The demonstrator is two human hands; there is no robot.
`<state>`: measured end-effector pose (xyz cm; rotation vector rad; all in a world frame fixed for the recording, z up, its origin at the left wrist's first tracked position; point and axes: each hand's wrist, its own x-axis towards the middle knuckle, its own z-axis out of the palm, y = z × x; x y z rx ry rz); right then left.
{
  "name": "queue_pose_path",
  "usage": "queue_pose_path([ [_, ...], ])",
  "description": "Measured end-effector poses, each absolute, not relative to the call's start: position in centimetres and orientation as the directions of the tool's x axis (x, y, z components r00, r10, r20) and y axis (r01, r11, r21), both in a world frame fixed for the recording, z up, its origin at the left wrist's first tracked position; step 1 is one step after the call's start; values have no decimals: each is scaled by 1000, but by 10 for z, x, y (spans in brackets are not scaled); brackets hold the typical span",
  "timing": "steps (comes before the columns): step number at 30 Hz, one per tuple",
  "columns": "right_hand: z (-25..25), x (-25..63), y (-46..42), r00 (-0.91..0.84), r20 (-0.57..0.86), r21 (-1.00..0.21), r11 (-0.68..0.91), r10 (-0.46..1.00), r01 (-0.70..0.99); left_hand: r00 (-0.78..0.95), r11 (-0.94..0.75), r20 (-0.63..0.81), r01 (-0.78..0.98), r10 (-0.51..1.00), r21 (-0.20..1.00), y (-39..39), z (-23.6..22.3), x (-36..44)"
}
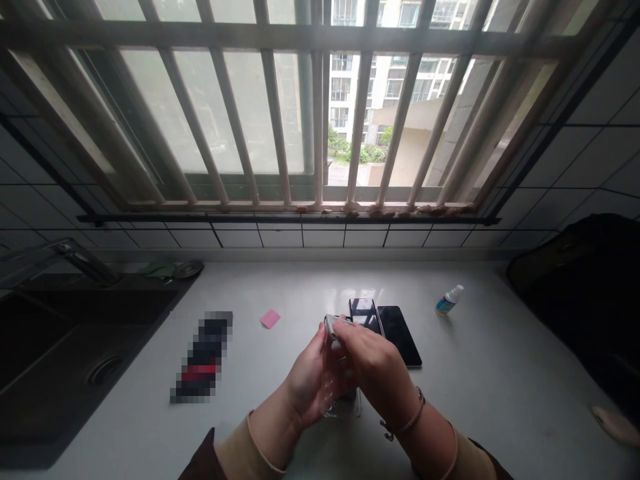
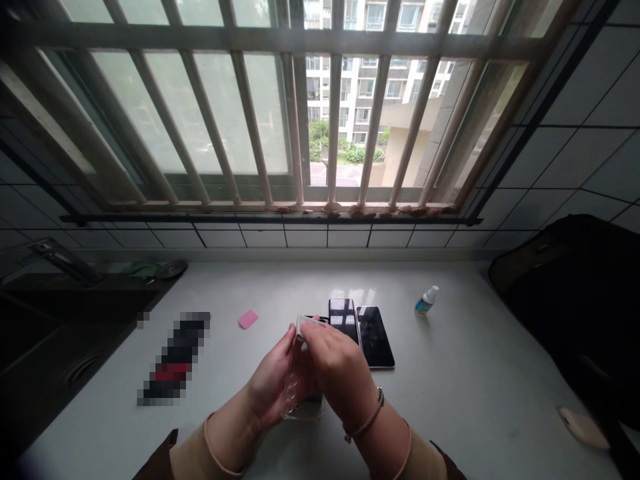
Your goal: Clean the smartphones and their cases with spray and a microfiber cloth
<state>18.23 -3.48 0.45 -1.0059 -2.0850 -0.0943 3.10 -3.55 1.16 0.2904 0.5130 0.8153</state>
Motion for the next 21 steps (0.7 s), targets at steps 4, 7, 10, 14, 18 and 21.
queue_pose_path([
  [4, 0, 174, -33, -503, 616, -170, 726, 606, 667, 517, 613, -330, -693, 790, 379, -32, 8, 30],
  [7, -1, 173, -35, -577, 595, -139, 778, 560, 612, 442, 558, -343, -695, 829, 454, -27, 6, 26],
  [10, 2, 173, -41, -632, 589, -145, 836, 503, 529, 349, 496, -358, -694, 866, 522, -21, 8, 19],
  [14, 10, 174, -47, -663, 561, -236, 863, 496, 447, 295, 462, -367, -696, 882, 549, -14, 14, 11],
  [18, 21, 182, -49, -507, 582, -408, 768, 635, 494, 318, 469, -351, -694, 880, 546, -13, 16, 9],
  [21, 26, 191, -48, -159, 674, -471, 586, 721, 659, 393, 501, -311, -665, 865, 554, -19, 15, 14],
])
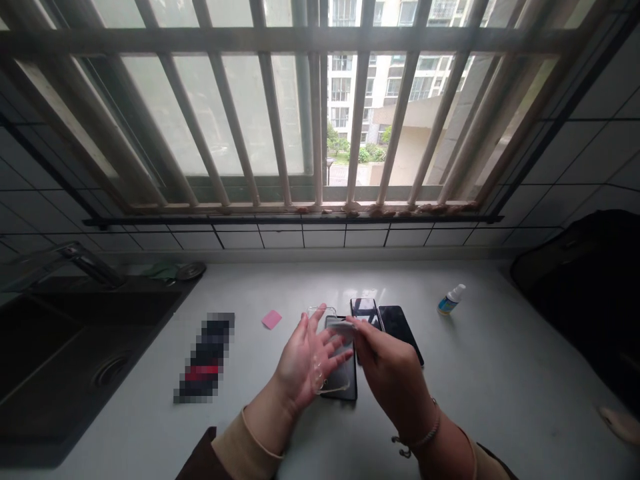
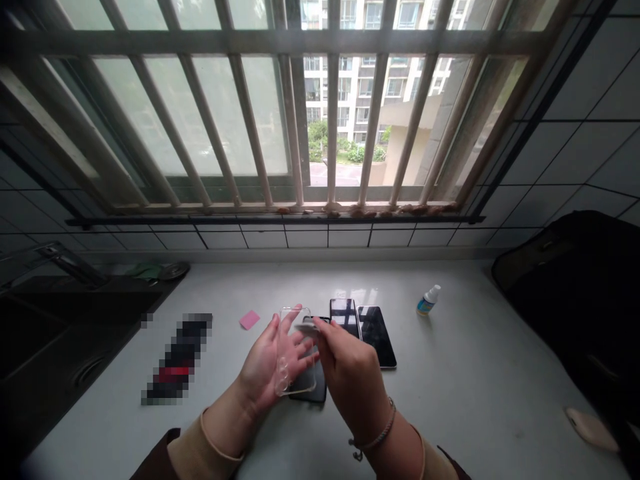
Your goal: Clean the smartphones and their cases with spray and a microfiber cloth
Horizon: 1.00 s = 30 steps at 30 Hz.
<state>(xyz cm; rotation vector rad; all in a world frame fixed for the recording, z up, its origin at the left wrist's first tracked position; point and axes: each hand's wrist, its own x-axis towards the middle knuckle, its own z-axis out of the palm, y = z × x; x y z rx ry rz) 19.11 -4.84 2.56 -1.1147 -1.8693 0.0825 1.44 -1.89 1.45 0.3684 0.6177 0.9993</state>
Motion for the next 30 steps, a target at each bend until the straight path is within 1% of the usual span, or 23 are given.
queue_pose_path([
  [1, 25, 193, -48, -85, 698, -468, 543, 711, 697, 417, 510, -297, -655, 859, 557, -22, 14, 17],
  [2, 24, 194, -47, -55, 720, -447, 523, 692, 726, 436, 518, -286, -647, 853, 559, -24, 14, 20],
  [3, 21, 195, -46, -61, 736, -416, 521, 675, 745, 457, 528, -277, -640, 845, 557, -27, 13, 23],
  [7, 9, 185, -39, -248, 709, -306, 605, 660, 735, 513, 568, -264, -638, 817, 520, -34, 15, 31],
  [11, 2, 174, -35, -387, 680, -261, 700, 622, 665, 474, 557, -293, -678, 830, 480, -33, 15, 31],
  [15, 2, 172, -37, -497, 636, -236, 762, 590, 603, 441, 530, -294, -678, 848, 510, -27, 12, 25],
  [20, 0, 172, -46, -644, 595, -214, 867, 481, 450, 328, 447, -303, -678, 895, 584, -16, 14, 11],
  [23, -1, 172, -50, -679, 571, -246, 885, 462, 395, 291, 414, -295, -681, 910, 604, -12, 16, 5],
  [25, 1, 174, -50, -679, 559, -298, 879, 476, 372, 292, 419, -300, -672, 908, 611, -10, 16, 3],
  [28, 10, 179, -48, -656, 522, -447, 830, 545, 334, 262, 409, -316, -653, 912, 638, -9, 17, 3],
  [30, 18, 183, -46, -542, 517, -572, 739, 662, 358, 222, 381, -315, -647, 923, 660, -10, 18, 5],
])
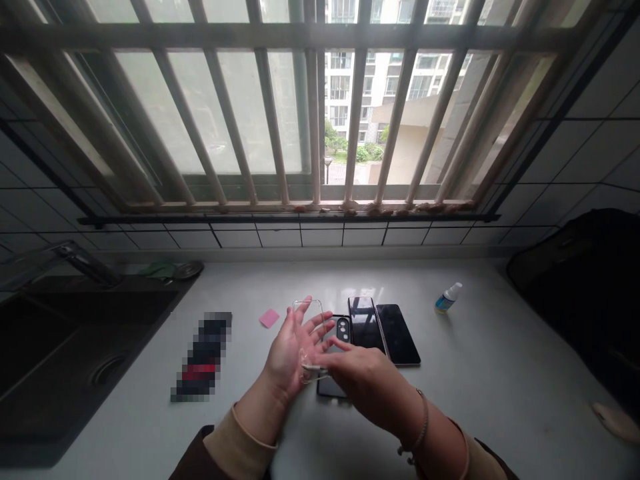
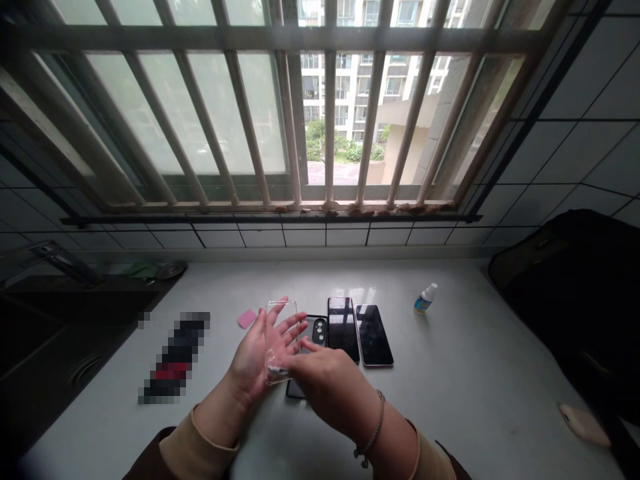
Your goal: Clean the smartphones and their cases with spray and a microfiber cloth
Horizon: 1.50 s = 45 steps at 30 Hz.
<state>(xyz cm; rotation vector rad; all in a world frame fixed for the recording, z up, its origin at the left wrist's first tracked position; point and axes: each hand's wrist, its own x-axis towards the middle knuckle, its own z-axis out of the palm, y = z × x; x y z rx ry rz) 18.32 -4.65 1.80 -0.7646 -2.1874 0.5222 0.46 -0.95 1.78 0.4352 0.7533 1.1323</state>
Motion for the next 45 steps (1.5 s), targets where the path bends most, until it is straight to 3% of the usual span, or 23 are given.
queue_pose_path([
  [4, 28, 194, -44, -95, 517, -726, 494, 851, 478, 228, 378, -301, -582, 926, 720, -14, 16, 13],
  [7, 23, 199, -41, 44, 611, -654, 472, 790, 591, 257, 408, -320, -497, 912, 766, -20, 10, 22],
  [10, 9, 195, -37, -102, 673, -505, 556, 733, 660, 319, 422, -296, -473, 900, 773, -26, 3, 28],
  [14, -8, 182, -28, -314, 631, -402, 645, 710, 649, 344, 386, -223, -536, 912, 751, -28, -4, 32],
  [19, -11, 173, -27, -418, 594, -367, 694, 688, 620, 205, 353, -289, -587, 935, 728, -23, -4, 29],
  [24, -9, 167, -39, -555, 525, -366, 760, 645, 537, 35, 188, -215, -632, 976, 752, -13, 7, 17],
  [30, -1, 170, -48, -581, 440, -551, 717, 684, 426, -2, 177, -232, -637, 973, 750, -7, 17, 5],
  [34, 12, 177, -43, -348, 339, -833, 450, 874, 321, 51, 201, -213, -597, 976, 777, -13, 16, 12],
  [37, 15, 179, -37, -148, 216, -971, 228, 965, 67, 161, 234, -171, -602, 972, 763, -22, 10, 23],
  [41, 13, 176, -34, -105, 84, -981, 63, 991, -186, 302, 268, -110, -554, 947, 789, -31, -3, 36],
  [45, 13, 172, -40, -113, 114, -951, 75, 987, -301, 293, 254, -105, -532, 950, 808, -33, -9, 37],
])
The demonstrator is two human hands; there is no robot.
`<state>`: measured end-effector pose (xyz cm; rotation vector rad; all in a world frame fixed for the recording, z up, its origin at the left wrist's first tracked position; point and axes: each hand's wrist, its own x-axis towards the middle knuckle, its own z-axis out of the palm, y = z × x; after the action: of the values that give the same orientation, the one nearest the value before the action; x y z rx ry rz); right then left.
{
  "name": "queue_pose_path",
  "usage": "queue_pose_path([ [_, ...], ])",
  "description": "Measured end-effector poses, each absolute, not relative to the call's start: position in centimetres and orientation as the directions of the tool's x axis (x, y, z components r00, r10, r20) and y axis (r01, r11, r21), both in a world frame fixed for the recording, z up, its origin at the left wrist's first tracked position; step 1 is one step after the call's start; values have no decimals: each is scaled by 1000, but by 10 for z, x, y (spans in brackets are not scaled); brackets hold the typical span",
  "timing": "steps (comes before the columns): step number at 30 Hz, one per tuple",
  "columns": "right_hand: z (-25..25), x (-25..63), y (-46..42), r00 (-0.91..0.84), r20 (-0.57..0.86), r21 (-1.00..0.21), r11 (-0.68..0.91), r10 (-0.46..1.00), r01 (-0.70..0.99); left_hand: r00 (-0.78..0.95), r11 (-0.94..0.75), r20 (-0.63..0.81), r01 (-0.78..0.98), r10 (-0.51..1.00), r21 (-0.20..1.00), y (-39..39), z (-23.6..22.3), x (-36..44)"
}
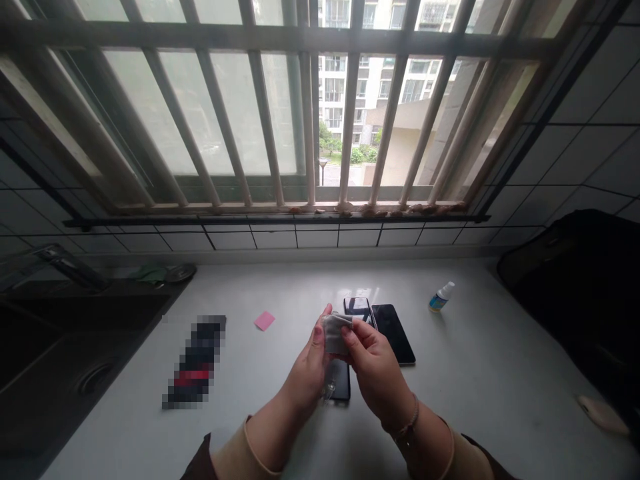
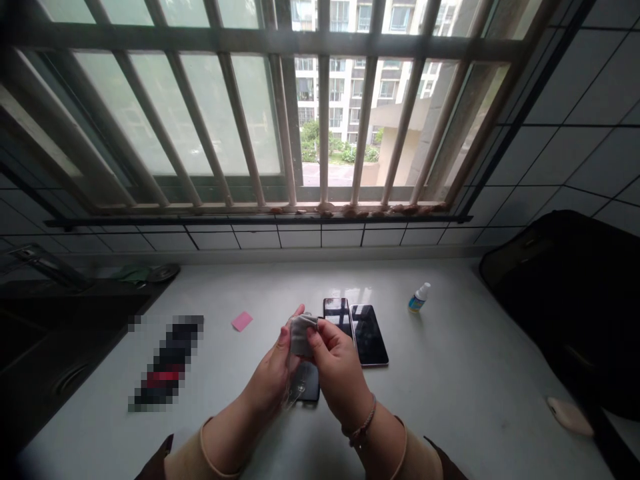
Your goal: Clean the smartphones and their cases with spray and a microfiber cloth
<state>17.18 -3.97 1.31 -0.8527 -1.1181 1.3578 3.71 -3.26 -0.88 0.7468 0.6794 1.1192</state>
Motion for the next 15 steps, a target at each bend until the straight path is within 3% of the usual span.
queue_pose_path([
  [3, 15, 171, -44, -149, 165, -953, 118, 975, -280, 272, 254, -123, -522, 954, 814, -32, -4, 32],
  [9, 15, 169, -50, -305, 236, -970, 245, 923, -11, 127, 207, -165, -527, 978, 824, -25, 14, 20],
  [15, 17, 167, -56, -444, 276, -895, 396, 853, 205, 74, 211, -210, -600, 975, 772, -15, 22, 10],
])
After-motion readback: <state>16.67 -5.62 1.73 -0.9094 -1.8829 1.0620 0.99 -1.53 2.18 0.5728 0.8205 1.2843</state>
